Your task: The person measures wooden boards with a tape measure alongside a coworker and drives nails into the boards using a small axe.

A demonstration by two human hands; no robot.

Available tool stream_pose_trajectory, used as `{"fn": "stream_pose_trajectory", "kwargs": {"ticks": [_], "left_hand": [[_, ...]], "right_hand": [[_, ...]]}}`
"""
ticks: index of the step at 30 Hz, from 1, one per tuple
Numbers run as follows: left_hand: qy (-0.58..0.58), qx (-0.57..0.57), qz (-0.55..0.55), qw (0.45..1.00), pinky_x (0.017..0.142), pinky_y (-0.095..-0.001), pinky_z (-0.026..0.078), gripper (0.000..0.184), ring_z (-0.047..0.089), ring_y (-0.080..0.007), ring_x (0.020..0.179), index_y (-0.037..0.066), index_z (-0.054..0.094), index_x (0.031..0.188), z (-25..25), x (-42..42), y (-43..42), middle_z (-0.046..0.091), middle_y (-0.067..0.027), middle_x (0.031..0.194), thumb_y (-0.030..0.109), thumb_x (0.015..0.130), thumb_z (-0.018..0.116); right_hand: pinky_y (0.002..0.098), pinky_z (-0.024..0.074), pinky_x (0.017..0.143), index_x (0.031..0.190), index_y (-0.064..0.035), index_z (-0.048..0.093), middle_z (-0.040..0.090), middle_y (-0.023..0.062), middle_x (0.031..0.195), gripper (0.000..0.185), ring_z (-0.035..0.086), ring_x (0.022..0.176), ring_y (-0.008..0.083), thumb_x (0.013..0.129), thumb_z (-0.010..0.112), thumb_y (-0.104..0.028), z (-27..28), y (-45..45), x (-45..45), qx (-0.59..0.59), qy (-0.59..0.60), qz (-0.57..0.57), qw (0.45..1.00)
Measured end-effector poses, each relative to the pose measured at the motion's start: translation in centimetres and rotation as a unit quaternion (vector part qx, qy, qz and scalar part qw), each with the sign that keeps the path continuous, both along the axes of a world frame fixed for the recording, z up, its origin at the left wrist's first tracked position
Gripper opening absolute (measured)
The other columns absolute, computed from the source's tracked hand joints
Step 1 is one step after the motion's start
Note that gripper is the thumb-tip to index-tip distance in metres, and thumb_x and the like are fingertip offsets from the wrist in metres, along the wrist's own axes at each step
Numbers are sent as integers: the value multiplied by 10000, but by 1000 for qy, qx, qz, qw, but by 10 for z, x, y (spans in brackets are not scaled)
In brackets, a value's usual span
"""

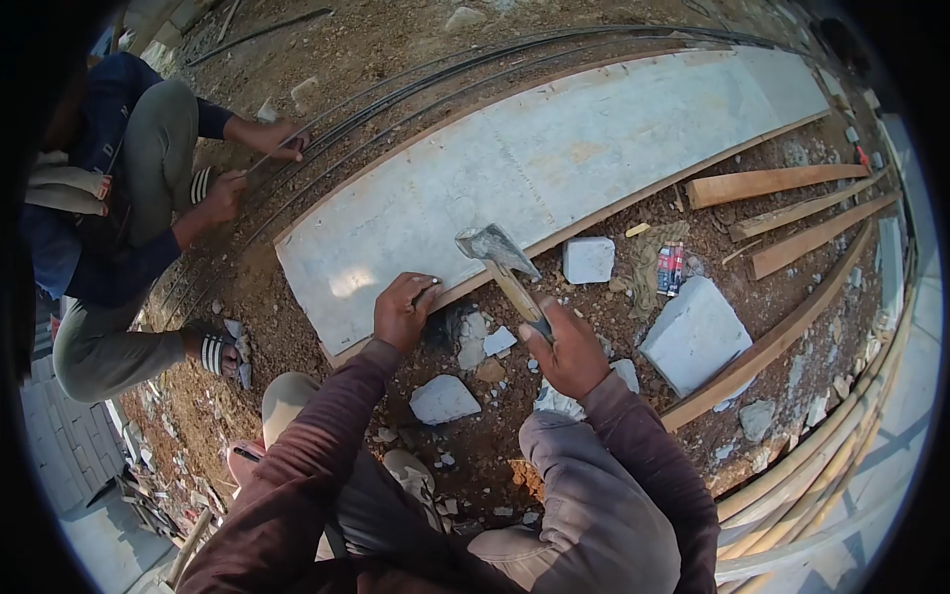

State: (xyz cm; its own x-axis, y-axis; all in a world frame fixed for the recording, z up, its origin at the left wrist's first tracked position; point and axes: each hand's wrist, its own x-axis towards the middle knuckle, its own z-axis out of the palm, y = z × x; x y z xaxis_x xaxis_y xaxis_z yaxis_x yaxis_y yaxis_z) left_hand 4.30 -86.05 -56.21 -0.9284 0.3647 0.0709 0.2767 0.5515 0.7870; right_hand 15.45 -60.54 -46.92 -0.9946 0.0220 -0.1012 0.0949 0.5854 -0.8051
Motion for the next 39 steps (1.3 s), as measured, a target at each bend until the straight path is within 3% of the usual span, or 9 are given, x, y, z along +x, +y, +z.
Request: {"fn": "stream_pose_trajectory", "kwargs": {"ticks": [7, 13, 16, 22, 25, 29, 32, 35, 39], "left_hand": [[31, 4, 6, 999, 697, -365, 555, 136, 692, -286, 804, 60, 728, 981, -8, 2, -1, 689, -99, 976, 112, 855, 737], [15, -9, -8, 1000, 701, -364, 557, 131, 688, -289, 810, 47, 712, 959, -8, 3, -5, 684, -96, 987, 69, 832, 737], [24, -12, -10, 1000, 701, -364, 556, 132, 686, -291, 812, 39, 701, 948, -14, 4, -4, 682, -95, 998, 57, 822, 736], [22, 17, -10, 1000, 706, -360, 555, 125, 684, -293, 811, 42, 705, 957, -13, 6, -5, 679, -96, 989, 60, 836, 728], [28, 23, 0, 999, 708, -354, 554, 142, 683, -291, 809, 57, 715, 995, -8, 6, -1, 677, -99, 988, 73, 855, 721], [8, 2, -28, 1000, 741, -353, 553, 194, 684, -288, 857, 76, 713, 1082, 1, 5, -7, 676, -105, 1007, 82, 888, 695], [65, 3, 54, 996, 729, -377, 540, 217, 666, -294, 853, 89, 698, 1136, 11, 1, -20, 664, -108, 1001, 92, 925, 645], [82, -128, 128, 980, 766, -384, 526, 239, 652, -302, 858, 86, 674, 1187, 21, -27, -39, 651, -131, 1001, 165, 990, 564], [78, -233, 96, 965, 851, -413, 502, 300, 654, -295, 900, 131, 643, 1248, -16, -35, -47, 648, -173, 1009, 262, 984, 586]], "right_hand": [[488, 530, 690, 1329, -66, 510, 662, 212, 946, 414, 656, 839, 407, 980, 585, -277, -13, -13, -6, 80, -72, 98, 989], [474, 543, 672, 1345, -85, 507, 669, 195, 981, 431, 662, 808, 400, 980, 577, -302, -23, -23, -4, 87, 10, 102, 991], [468, 548, 670, 1372, -89, 493, 674, 183, 1029, 460, 671, 815, 389, 980, 573, -315, -24, -20, -10, 138, -135, 145, 971], [503, 528, 642, 1290, -51, 518, 674, 205, 949, 409, 659, 801, 408, 983, 566, -318, -8, -26, -8, 41, 84, 88, 992], [499, 531, 657, 1288, -50, 526, 677, 227, 956, 403, 659, 824, 425, 979, 575, -306, -25, -22, -8, 128, -119, 122, 977], [503, 529, 674, 1237, -28, 546, 670, 246, 952, 377, 653, 810, 440, 971, 586, -293, -14, -17, -2, 88, -111, 59, 988], [511, 526, 670, 1205, -7, 550, 664, 255, 939, 378, 650, 801, 446, 962, 595, -293, -10, -11, 1, 76, -54, 28, 995], [507, 531, 679, 1237, 0, 540, 663, 263, 974, 414, 652, 826, 451, 952, 606, -293, -21, -9, 11, 70, -36, 28, 996], [495, 542, 700, 1234, -9, 545, 660, 265, 1046, 423, 652, 858, 462, 934, 636, -292, -32, -10, 15, 72, -25, 35, 996]]}}
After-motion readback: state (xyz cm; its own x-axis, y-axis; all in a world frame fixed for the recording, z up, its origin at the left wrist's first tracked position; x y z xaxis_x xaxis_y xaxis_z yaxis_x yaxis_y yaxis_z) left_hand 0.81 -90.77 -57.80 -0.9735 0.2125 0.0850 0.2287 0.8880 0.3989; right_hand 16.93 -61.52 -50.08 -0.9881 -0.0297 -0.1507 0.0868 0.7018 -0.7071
